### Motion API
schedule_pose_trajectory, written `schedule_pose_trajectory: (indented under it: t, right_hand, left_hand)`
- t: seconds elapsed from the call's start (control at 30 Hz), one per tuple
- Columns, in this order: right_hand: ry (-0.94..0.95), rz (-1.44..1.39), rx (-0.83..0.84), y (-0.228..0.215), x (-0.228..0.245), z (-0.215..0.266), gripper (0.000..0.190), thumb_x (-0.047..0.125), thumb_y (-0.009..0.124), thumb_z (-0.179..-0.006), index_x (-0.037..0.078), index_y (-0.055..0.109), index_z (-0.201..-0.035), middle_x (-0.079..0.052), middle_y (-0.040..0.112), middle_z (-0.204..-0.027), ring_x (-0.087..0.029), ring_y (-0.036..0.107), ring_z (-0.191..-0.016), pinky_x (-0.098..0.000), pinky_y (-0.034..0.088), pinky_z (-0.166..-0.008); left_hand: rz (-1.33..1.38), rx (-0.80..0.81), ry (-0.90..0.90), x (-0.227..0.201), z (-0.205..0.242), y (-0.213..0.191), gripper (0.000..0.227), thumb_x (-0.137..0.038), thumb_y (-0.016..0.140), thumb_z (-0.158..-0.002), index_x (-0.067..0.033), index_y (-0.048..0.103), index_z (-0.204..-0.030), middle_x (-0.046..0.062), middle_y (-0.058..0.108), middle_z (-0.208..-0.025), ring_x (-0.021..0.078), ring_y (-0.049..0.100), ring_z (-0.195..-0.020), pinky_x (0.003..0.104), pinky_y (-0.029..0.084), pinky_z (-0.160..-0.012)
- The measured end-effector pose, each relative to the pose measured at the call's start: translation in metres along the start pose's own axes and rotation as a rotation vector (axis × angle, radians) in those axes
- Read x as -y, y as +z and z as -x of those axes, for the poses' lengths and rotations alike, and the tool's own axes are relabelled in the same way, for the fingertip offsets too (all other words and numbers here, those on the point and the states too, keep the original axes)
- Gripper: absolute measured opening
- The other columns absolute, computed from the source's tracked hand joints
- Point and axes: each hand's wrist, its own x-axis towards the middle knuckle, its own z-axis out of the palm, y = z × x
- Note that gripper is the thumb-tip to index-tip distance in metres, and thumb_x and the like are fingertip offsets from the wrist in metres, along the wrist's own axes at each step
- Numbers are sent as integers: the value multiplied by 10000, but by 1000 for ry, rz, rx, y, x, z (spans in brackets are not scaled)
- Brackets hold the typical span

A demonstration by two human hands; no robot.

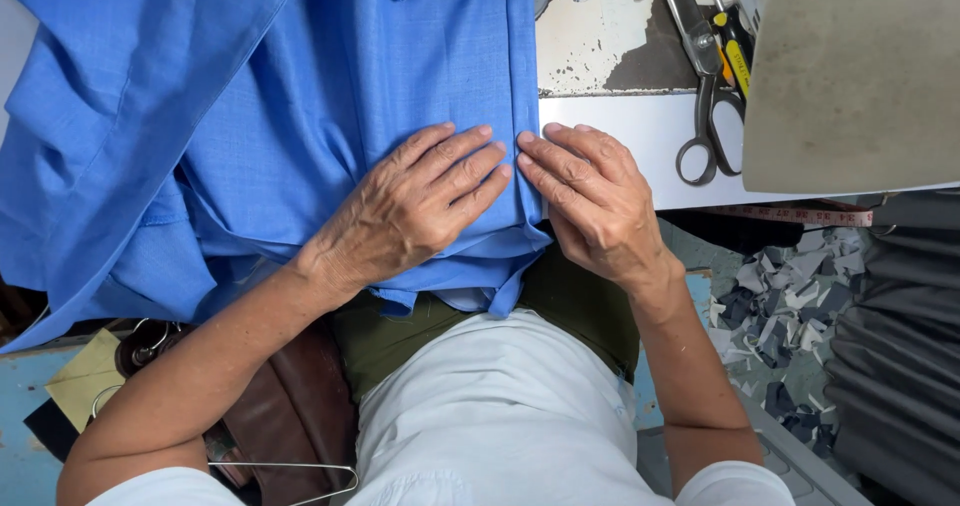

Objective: A worker sews blue fabric panels using an industrial sewing machine, measures dimensions with a ruler, marks the fabric with a pencil, and trims edges with scissors.

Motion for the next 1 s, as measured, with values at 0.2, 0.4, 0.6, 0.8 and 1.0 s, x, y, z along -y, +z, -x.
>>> schedule_pose_trajectory:
  t: [0.2,0.4,0.6,0.8,1.0]
  right_hand:
    - [45,15,-30,3,5,-2,288,-7,507,-1130,-50,690,-1347,-216,712,-1411,-432,694,-1248,-569,571,-1079]
    - [32,12,-47,1,6,-3,318,-14,488,-1129,-43,658,-1397,-249,697,-1387,-434,694,-1220,-572,569,-1069]
    - [68,-89,-12,-16,-6,-22,371,-92,490,-1036,-50,666,-1360,-228,705,-1381,-418,695,-1220,-520,556,-1072]
    - [-119,72,101,-5,-52,-46,350,-17,544,-1139,-12,624,-1480,-163,657,-1544,-414,663,-1320,-493,548,-1020]
    - [-154,290,73,3,-84,-60,366,69,606,-1165,93,684,-1522,-94,719,-1524,-379,698,-1285,-466,562,-921]
  left_hand:
    - [27,-10,4,1,-4,-2,241,11,577,-1106,-40,740,-1275,121,760,-1295,292,724,-1252,424,573,-1077]
    - [9,96,-68,0,-9,-4,431,-28,482,-1071,-15,636,-1474,157,630,-1516,258,687,-1192,389,525,-964]
    - [-49,107,-42,1,-11,-5,481,-42,505,-1021,-5,635,-1483,137,640,-1527,237,646,-1222,372,502,-924]
    - [-35,97,-39,1,-11,-3,478,-59,553,-958,-3,658,-1421,136,674,-1459,253,635,-1245,383,505,-940]
    - [-44,115,-45,0,-7,1,485,-71,512,-979,-3,631,-1445,133,650,-1488,249,626,-1223,379,490,-938]
